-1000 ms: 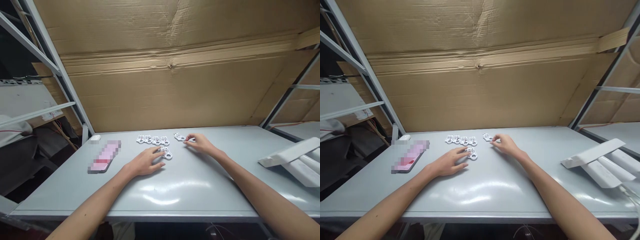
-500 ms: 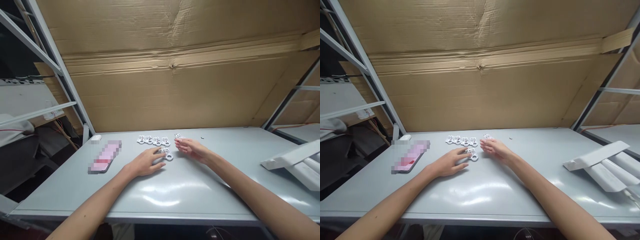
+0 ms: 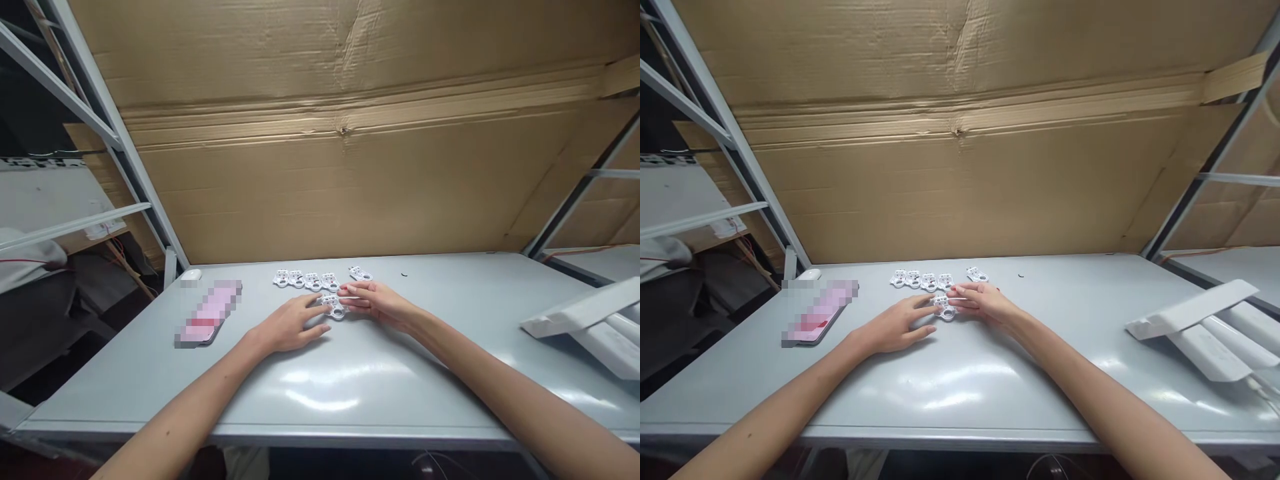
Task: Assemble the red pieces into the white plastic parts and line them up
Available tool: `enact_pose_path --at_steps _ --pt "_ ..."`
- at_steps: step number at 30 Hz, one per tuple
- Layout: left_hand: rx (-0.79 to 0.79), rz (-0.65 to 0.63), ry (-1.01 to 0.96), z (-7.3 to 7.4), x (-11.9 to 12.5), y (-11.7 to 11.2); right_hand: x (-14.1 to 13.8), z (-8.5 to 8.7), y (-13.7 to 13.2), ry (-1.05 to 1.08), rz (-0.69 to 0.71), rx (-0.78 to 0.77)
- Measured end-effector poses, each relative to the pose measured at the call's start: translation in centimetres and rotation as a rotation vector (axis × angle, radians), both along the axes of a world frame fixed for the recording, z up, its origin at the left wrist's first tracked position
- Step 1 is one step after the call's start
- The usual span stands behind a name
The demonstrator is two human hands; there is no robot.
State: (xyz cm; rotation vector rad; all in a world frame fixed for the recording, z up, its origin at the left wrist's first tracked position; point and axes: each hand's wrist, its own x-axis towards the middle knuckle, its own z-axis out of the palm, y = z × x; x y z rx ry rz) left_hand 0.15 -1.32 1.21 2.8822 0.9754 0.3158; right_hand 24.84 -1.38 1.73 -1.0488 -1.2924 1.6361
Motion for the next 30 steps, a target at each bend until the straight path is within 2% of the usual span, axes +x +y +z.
enact_pose_path --at_steps 7,13,20,30 --pt "0.006 -0.004 -0.023 0.2 0.0 -0.2 0.3 0.4 0.1 -0.081 -0.06 0.116" --pt "-0.018 -0.049 -0.052 0.4 -0.1 -0.3 1.1 0.4 0.3 -0.434 -0.121 0.482" --pt "-0.053 -0.108 -0.04 0.8 0.0 -0.5 0.2 -0.1 -0.5 -0.736 -0.022 0.772" --pt "-0.094 -0.16 -0.058 1.0 0.1 -0.7 0.2 -1.9 0.3 -0.82 -0.024 0.961"
